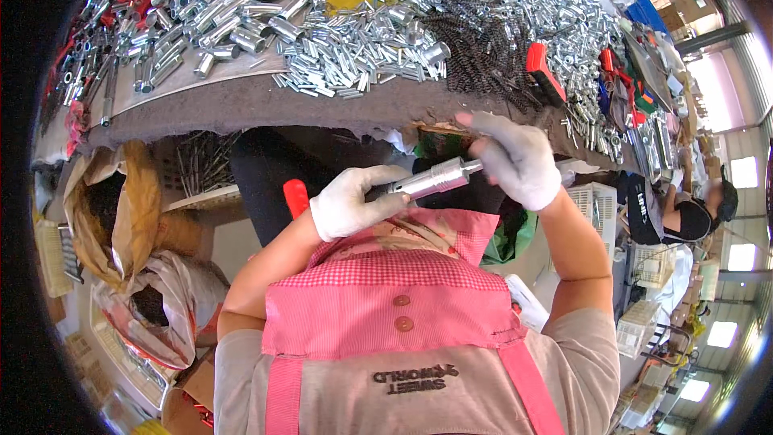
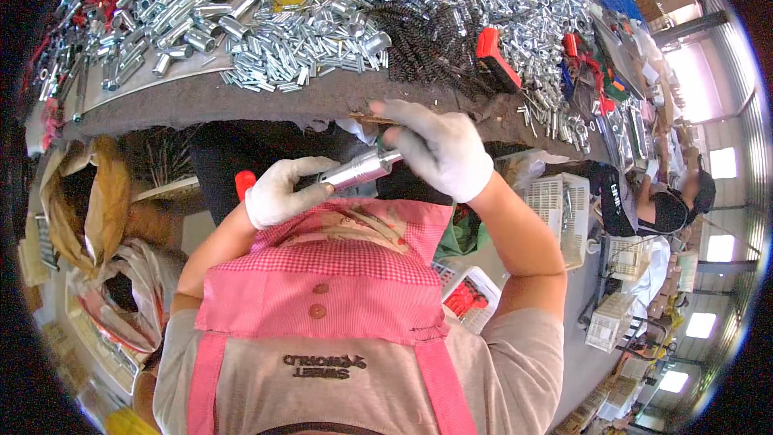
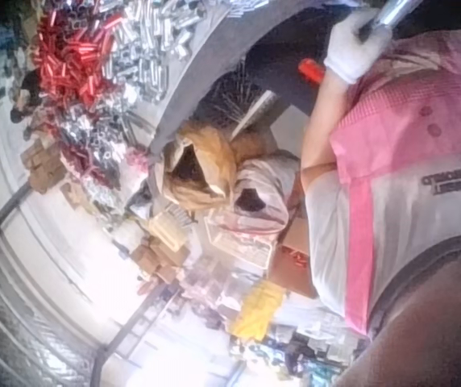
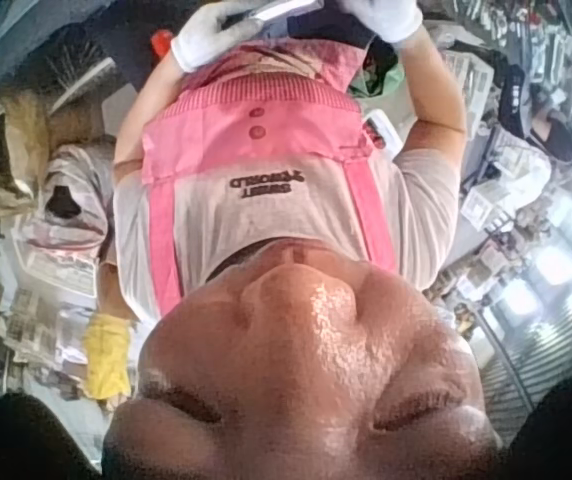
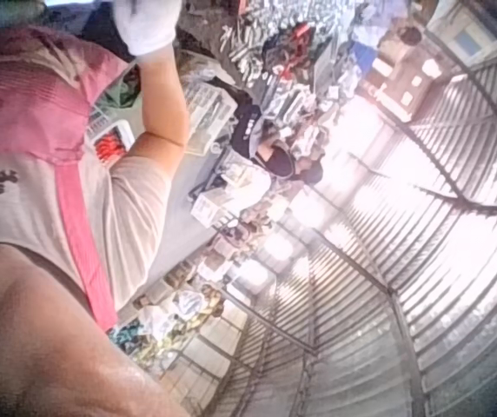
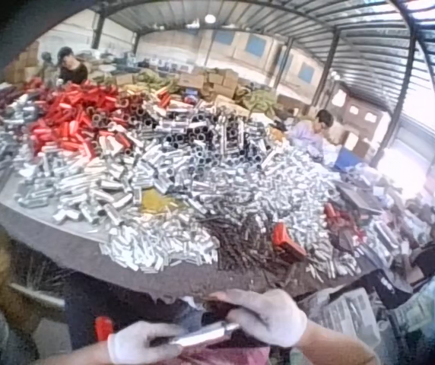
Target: Assembling metal tubes with springs and red handle grips at a workshop bench.
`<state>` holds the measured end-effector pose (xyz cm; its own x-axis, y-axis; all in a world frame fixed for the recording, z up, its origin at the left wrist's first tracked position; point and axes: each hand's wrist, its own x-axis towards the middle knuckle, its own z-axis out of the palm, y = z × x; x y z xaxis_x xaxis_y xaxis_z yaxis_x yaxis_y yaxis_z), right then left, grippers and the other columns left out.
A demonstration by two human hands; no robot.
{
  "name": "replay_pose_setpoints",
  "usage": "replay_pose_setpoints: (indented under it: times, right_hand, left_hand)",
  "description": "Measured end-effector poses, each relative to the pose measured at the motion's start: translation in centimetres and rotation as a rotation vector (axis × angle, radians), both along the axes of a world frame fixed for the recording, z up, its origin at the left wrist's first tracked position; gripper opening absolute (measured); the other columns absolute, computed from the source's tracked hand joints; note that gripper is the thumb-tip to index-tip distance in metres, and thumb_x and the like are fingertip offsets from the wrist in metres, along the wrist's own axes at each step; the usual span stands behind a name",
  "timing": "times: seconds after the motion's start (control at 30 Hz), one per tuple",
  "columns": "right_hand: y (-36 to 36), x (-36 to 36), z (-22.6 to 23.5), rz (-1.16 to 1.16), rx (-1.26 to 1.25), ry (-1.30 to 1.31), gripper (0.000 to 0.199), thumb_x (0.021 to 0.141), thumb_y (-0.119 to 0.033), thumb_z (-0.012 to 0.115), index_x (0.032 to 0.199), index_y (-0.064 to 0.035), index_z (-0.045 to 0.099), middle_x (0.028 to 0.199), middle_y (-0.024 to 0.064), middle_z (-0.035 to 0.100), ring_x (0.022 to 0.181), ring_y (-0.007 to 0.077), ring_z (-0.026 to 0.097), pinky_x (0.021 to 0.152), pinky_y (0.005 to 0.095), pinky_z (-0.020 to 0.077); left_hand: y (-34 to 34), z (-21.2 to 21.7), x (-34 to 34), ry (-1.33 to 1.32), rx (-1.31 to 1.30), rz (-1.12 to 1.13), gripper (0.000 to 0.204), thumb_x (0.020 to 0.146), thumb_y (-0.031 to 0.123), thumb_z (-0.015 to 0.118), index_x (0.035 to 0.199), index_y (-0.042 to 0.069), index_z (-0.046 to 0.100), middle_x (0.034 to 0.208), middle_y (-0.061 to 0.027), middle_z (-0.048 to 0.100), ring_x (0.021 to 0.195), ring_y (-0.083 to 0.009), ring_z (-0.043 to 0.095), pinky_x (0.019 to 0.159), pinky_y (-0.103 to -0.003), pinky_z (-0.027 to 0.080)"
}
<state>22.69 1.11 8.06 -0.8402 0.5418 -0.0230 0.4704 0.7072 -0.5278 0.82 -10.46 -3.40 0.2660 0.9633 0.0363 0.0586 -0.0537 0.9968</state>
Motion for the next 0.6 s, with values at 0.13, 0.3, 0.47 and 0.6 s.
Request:
replay_pose_setpoints:
  times: [0.13, 0.3, 0.47, 0.6]
  right_hand:
    - [-0.4, -0.6, -0.5, -0.063, -0.263, 0.382, 0.058, 0.074, -0.005, 0.067, 0.129, -0.0009, 0.047, 0.089, 0.0106, 0.064, 0.08, 0.0178, 0.062, 0.072, 0.029, 0.0487]
    - [0.3, 0.3, -0.7, -0.121, -0.35, 0.22, 0.076, 0.074, -0.016, 0.072, 0.138, -0.0003, 0.034, 0.108, 0.0127, 0.059, 0.098, 0.0198, 0.059, 0.086, 0.03, 0.0437]
    - [0.3, -1.1, -5.3, 0.237, -0.905, 0.662, 0.094, 0.069, -0.016, 0.077, 0.142, -0.0008, 0.02, 0.144, 0.0156, 0.031, 0.131, 0.0278, 0.036, 0.105, 0.0406, 0.0313]
    - [-1.5, -4.6, -10.7, 0.119, -1.564, 1.385, 0.034, 0.088, -0.024, 0.059, 0.116, -0.0063, 0.05, 0.078, 0.0047, 0.055, 0.079, 0.0199, 0.054, 0.082, 0.0324, 0.0407]
  left_hand:
    - [0.2, 0.0, 0.1, 0.014, 0.006, 0.014, 0.033, 0.084, 0.015, 0.061, 0.113, -0.001, 0.059, 0.092, -0.0114, 0.066, 0.083, -0.0143, 0.061, 0.079, -0.029, 0.048]
    - [0.2, 0.6, 0.2, 0.027, -0.087, -0.051, 0.034, 0.084, 0.013, 0.057, 0.113, -0.004, 0.058, 0.098, -0.0112, 0.065, 0.09, -0.0162, 0.059, 0.084, -0.03, 0.046]
    - [1.1, 0.4, 0.2, -0.12, -0.241, -0.153, 0.033, 0.086, 0.019, 0.058, 0.113, 0.0, 0.058, 0.086, -0.0083, 0.066, 0.076, -0.0128, 0.06, 0.072, -0.028, 0.048]
    - [1.2, -0.2, 2.7, 0.117, 0.259, 0.185, 0.038, 0.084, 0.023, 0.062, 0.117, 0.006, 0.056, 0.068, -0.0075, 0.058, 0.057, -0.0103, 0.054, 0.051, -0.031, 0.044]
